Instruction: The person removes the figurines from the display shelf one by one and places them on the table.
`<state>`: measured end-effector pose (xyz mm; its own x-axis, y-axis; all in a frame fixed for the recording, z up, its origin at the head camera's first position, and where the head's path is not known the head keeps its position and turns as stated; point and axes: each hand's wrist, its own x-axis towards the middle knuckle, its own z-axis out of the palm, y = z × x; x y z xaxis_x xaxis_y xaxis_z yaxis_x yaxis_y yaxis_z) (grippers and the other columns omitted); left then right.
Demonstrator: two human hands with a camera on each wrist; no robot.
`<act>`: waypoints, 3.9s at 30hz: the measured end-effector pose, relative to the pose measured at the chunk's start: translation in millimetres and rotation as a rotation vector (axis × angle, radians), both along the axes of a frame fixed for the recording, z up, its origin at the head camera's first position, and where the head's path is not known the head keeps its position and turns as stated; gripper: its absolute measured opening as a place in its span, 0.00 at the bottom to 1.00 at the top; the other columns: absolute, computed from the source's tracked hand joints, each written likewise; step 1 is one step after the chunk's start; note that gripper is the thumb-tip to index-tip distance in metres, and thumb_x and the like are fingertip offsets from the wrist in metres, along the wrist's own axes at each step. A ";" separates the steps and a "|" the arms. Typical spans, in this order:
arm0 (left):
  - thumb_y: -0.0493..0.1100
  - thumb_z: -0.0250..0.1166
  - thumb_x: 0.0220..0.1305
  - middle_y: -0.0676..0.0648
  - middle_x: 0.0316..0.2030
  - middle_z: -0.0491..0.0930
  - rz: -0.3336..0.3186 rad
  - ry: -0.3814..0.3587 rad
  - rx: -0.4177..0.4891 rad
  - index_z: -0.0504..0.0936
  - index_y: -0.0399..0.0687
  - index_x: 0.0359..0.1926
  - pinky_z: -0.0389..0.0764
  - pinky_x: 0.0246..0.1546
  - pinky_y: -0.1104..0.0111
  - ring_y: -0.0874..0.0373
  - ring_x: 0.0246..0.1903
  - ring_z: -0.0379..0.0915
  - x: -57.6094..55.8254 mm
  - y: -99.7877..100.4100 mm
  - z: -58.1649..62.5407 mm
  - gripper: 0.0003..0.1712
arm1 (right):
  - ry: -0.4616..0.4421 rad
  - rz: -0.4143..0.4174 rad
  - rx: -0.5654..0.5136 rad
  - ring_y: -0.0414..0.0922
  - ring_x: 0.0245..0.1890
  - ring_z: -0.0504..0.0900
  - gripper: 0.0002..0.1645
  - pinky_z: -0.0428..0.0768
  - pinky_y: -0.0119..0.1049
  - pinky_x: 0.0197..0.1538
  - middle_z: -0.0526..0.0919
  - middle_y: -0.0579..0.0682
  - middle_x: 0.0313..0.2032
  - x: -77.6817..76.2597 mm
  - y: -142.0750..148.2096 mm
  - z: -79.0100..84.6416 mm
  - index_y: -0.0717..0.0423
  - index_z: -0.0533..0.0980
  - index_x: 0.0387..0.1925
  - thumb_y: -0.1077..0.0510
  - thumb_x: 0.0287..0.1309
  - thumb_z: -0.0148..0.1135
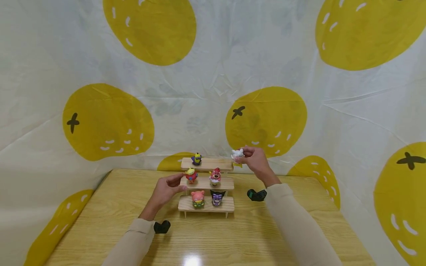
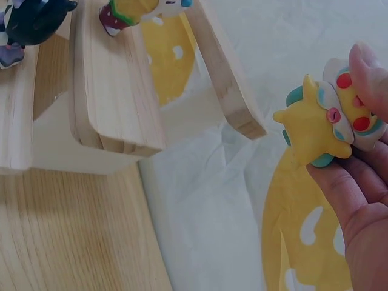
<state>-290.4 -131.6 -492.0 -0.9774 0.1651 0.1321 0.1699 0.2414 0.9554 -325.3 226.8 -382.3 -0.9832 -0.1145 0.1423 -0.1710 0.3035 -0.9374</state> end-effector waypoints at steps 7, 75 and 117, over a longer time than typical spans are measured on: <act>0.42 0.76 0.64 0.40 0.69 0.77 0.017 -0.010 -0.015 0.79 0.44 0.69 0.80 0.67 0.57 0.43 0.70 0.74 0.5 -0.3 -0.1 0.33 | 0.008 0.007 -0.004 0.35 0.40 0.88 0.25 0.88 0.31 0.48 0.90 0.61 0.50 1.5 6.5 1.7 0.71 0.79 0.60 0.65 0.64 0.72; 0.43 0.76 0.64 0.41 0.69 0.77 0.003 -0.027 -0.035 0.78 0.43 0.70 0.82 0.65 0.56 0.41 0.69 0.75 -1.3 -2.4 1.5 0.34 | -0.044 -0.077 0.061 0.33 0.46 0.85 0.31 0.86 0.27 0.51 0.81 0.69 0.63 14.5 72.6 -8.6 0.69 0.74 0.67 0.60 0.67 0.71; 0.41 0.75 0.65 0.38 0.70 0.76 0.003 -0.017 -0.022 0.77 0.41 0.71 0.80 0.67 0.53 0.40 0.70 0.73 -1.2 -1.1 1.6 0.35 | -0.030 -0.090 0.077 0.30 0.41 0.85 0.28 0.86 0.23 0.48 0.83 0.70 0.59 19.4 108.6 -34.8 0.72 0.76 0.64 0.65 0.66 0.70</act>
<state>-291.6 -132.7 -490.4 -0.9799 0.1649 0.1120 0.1531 0.2625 0.9527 -305.9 335.4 -417.1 -0.9937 -0.0349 0.1064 -0.1116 0.3879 -0.9149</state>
